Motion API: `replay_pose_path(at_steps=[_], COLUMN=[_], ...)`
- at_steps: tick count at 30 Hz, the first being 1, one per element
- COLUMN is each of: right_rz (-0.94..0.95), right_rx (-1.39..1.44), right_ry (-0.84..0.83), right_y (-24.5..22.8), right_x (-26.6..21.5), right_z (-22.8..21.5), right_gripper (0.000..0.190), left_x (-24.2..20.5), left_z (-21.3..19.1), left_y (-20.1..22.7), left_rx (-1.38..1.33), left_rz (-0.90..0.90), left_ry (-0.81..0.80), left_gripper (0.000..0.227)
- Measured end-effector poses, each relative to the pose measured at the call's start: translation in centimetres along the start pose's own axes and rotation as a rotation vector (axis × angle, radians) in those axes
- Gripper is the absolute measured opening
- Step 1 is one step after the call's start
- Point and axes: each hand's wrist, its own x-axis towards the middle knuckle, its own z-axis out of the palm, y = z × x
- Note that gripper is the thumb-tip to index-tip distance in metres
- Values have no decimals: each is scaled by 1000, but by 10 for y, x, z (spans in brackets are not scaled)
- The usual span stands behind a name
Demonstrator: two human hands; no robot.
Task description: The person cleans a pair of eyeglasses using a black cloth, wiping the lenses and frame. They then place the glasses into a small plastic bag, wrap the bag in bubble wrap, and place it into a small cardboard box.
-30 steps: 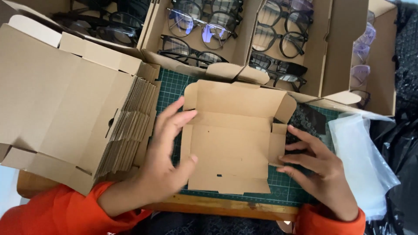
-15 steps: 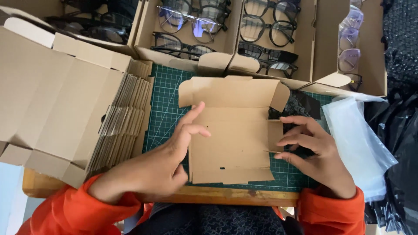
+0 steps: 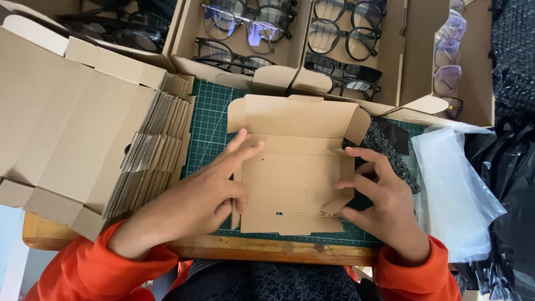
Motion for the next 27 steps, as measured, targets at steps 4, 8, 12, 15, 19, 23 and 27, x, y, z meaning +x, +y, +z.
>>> replay_pose_path(at_steps=[4, 8, 12, 15, 19, 23, 27], right_rz=[-15, -6, -7, 5, 7, 5, -24], right_rx=[3, 26, 37, 0, -21, -15, -28], right_ry=[-12, -24, -13, -8, -19, -45, -37], right_y=[1, 1, 2, 3, 2, 1, 2], right_x=[-1, -1, -1, -1, -1, 0, -1], right_z=[0, -2, 0, 2, 2, 1, 1], right_gripper=[27, 29, 31, 32, 34, 37, 34], left_x=[-3, -5, -6, -7, -7, -10, -9], left_z=[-6, -6, -4, -4, -1, 1, -2], left_y=[2, -3, -7, -8, -13, -18, -16], left_rx=[-21, -73, -71, -20, -28, -31, -66], left_rz=[-43, 19, 53, 36, 32, 36, 39], left_ry=[-15, 13, 45, 70, 113, 123, 114], left_gripper=[27, 23, 23, 16, 15, 15, 16])
